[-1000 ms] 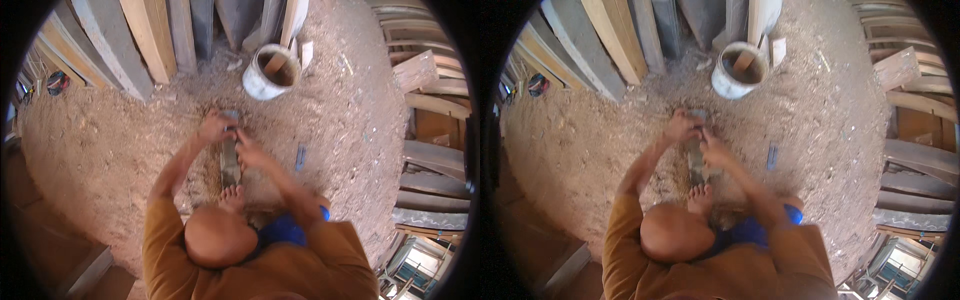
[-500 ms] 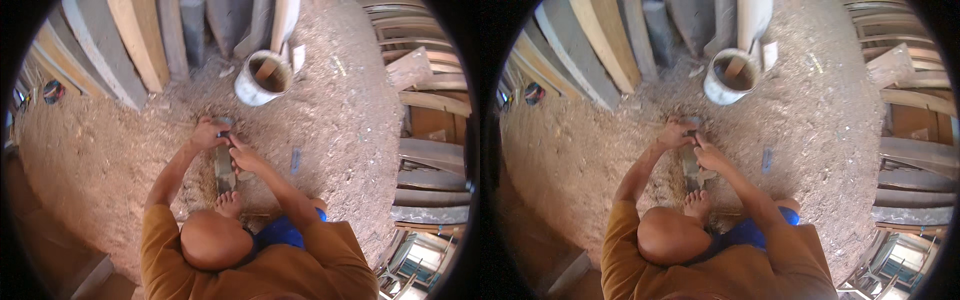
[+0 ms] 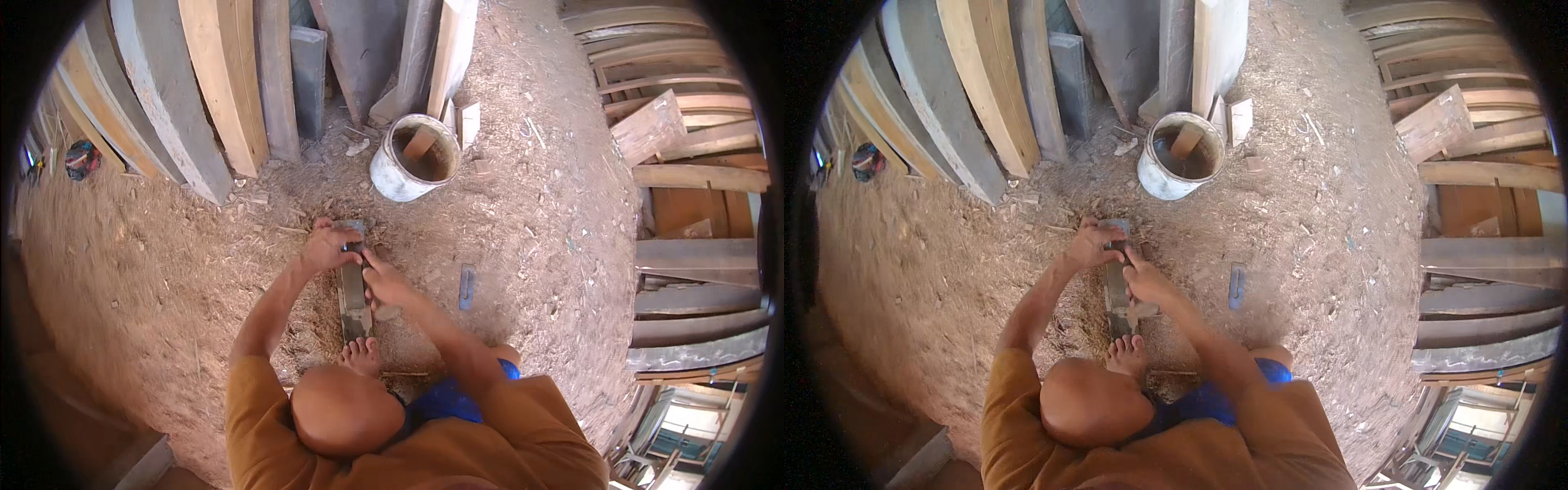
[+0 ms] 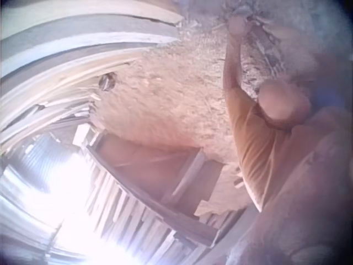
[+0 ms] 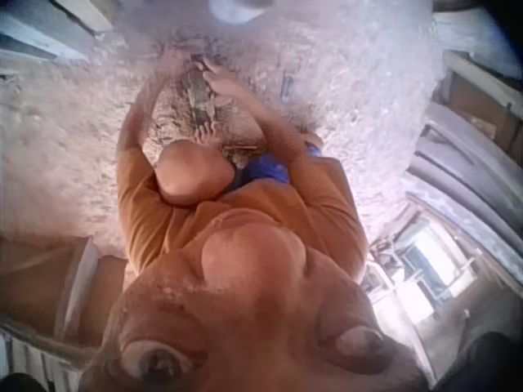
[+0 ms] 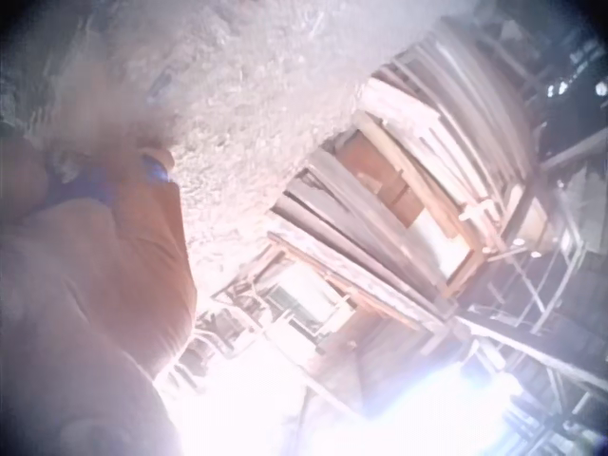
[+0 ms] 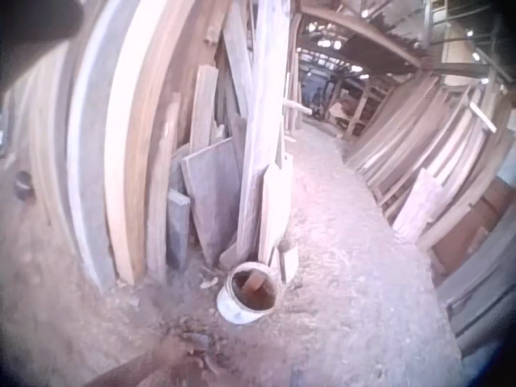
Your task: The person sharpens a metal chisel by rubbing its blade against a whetstone, dipping the blade into a bucket of water occasionally.
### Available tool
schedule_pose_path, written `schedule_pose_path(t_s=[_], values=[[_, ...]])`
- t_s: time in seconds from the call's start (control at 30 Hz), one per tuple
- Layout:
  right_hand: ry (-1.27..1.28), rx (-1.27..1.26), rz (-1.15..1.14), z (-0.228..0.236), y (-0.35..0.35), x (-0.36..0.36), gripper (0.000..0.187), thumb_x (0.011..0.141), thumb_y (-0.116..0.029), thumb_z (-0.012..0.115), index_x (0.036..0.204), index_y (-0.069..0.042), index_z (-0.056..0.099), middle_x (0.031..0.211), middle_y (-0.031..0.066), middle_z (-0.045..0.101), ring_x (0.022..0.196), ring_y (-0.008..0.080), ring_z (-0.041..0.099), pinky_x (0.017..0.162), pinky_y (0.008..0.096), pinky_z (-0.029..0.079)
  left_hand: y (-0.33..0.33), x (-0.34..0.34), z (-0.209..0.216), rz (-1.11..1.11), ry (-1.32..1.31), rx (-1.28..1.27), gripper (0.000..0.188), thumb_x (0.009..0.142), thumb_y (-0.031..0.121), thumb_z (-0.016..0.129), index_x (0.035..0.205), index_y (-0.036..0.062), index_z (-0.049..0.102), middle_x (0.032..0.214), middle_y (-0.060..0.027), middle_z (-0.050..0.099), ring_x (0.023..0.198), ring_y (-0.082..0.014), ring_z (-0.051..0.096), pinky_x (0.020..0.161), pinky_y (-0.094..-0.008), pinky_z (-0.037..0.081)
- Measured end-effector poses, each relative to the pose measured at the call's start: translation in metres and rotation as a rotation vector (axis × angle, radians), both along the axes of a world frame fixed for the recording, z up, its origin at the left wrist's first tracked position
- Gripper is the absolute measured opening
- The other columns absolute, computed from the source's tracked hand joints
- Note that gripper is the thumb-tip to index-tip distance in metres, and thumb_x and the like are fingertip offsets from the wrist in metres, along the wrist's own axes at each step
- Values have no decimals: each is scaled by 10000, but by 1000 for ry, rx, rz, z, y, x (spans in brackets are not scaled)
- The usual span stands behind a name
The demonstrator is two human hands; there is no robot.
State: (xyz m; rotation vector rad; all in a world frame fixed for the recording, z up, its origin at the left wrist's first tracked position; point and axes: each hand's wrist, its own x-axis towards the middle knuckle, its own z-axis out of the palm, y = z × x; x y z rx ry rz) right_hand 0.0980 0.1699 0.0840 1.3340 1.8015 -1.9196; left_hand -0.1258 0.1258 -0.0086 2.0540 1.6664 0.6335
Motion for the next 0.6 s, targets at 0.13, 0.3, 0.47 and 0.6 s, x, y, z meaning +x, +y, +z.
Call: schedule_pose_path(t_s=[0.13,0.3,0.47,0.6], values=[[26,104,60,0,-49,56,634,1082,-226,436,1661,-52,246,999,246,740,787,380,721,759,510,583,-45,45,4,38,-67,-107,575,778,453,860,1254,161,721,1327,-24,732,1234,-213,687,1053,-542,361],[246,867,70,-52,-139,92,615,1084,-230,423,1646,-30,272,1136,305,721,905,470,729,814,528,591,-113,91,-28,-12,8,91,469,866,503,768,1210,187,732,1383,-41,694,1307,-194,639,1054,-547,347],[-40,-40,-71,0,-5,-4,659,1096,-279,440,1690,-130,197,911,267,731,706,382,703,706,530,566,1,10,-1,-12,35,74,451,865,493,787,1197,192,746,1301,-18,742,1216,-199,690,1085,-547,342],[5,11,93,-2,-16,33,675,1092,-280,443,1694,-125,181,997,316,719,736,401,700,702,529,558,-22,33,24,-8,29,-151,512,845,488,816,1258,198,735,1304,-13,746,1231,-189,687,1064,-532,356]])
